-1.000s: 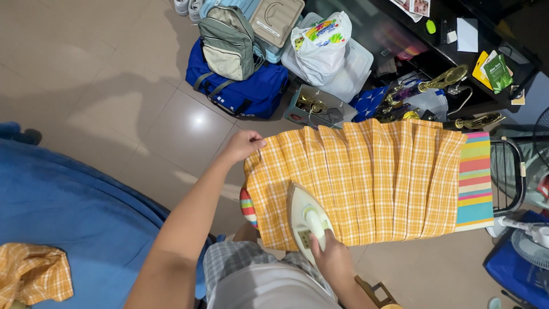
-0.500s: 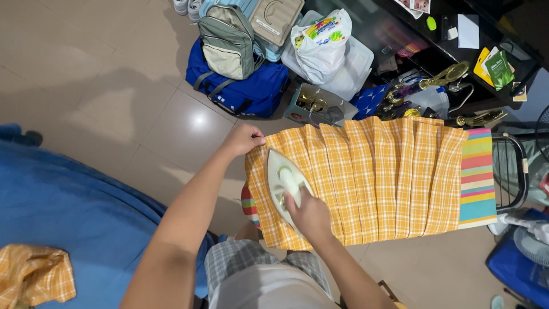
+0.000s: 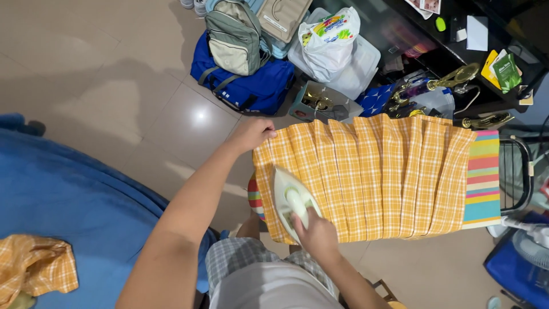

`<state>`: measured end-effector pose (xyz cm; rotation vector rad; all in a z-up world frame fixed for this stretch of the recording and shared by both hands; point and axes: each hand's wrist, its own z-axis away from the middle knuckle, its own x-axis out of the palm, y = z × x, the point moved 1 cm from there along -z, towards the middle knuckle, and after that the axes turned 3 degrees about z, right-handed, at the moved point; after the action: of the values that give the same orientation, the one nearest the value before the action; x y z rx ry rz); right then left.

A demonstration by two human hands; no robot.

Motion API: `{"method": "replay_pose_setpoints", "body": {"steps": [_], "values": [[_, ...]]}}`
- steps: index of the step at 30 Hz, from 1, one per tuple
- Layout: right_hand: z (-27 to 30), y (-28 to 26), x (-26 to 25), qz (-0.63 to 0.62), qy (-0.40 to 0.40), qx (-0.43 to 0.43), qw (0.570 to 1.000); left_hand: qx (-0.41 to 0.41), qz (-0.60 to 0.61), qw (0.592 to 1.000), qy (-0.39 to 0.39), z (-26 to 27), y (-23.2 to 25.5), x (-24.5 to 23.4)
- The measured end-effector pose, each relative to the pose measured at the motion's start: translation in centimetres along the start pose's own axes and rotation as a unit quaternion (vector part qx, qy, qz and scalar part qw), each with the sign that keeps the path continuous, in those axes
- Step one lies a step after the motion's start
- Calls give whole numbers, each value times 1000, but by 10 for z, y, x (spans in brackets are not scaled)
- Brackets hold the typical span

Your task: The person irons a yellow and white checkered cloth on a colorful ironing board. They repeatedly smooth the fabric with an electric iron, repositioning the cloth several times to cover different areas.

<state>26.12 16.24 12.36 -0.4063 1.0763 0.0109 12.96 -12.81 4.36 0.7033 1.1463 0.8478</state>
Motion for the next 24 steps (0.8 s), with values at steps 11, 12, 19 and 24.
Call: {"method": "replay_pose_setpoints", "body": {"steps": [11, 12, 19, 24], "values": [[-11, -27, -13, 3, -6, -28, 1000, 30, -95, 995, 7, -12, -18, 13], [3, -13, -7, 4, -6, -29, 1000, 29, -95, 995, 8, -12, -23, 19], [85, 44, 12, -6, -42, 34, 999, -214, 80, 972, 56, 16, -41, 27], [114, 54, 33, -26, -7, 73, 997, -362, 383, 850, -8, 32, -41, 40]]}}
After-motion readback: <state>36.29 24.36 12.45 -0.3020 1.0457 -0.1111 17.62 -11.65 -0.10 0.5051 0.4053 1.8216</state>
